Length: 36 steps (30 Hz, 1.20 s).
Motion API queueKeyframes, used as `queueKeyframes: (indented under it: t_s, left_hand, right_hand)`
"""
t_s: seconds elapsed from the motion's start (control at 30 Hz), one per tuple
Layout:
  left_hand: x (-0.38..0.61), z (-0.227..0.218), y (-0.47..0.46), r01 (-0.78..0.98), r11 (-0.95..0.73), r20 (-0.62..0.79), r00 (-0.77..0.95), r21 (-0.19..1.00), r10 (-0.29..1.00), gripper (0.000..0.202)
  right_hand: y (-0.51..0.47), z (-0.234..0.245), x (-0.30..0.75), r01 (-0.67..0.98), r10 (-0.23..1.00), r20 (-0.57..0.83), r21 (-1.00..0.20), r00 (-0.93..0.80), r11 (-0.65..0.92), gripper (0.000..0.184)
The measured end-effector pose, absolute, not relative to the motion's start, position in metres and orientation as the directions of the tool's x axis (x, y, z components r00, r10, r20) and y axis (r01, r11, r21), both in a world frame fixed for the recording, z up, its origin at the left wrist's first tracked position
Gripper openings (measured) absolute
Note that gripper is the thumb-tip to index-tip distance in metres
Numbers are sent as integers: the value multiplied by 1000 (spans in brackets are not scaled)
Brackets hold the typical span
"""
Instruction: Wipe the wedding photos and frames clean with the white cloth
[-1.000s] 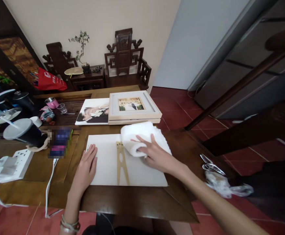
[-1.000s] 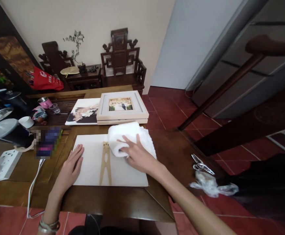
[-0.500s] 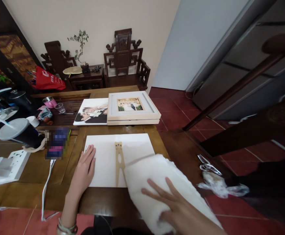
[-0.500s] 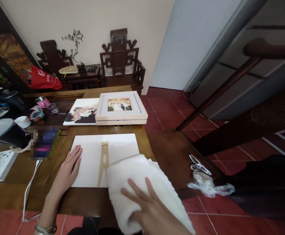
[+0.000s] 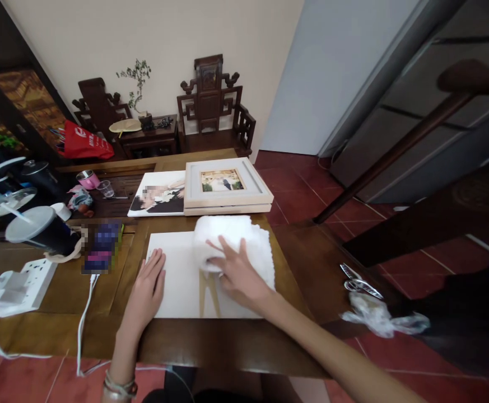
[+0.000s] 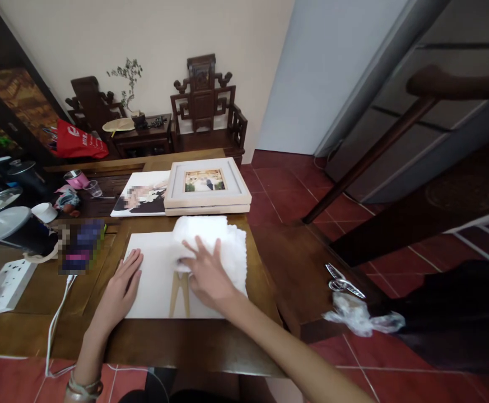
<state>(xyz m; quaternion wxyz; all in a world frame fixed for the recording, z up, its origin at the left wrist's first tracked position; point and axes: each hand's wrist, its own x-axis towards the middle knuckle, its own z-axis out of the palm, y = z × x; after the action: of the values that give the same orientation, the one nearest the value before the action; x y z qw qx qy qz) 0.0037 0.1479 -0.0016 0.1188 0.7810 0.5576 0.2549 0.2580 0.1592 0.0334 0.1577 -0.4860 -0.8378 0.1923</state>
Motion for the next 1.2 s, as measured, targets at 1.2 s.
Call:
queueKeyframes:
  t_s: [1.2]
  left_hand:
    - [2,-4,147,821,-342,232,261,458,937,45]
  right_hand:
    - [72,43,231,521,587,26,-431,-809,737,18]
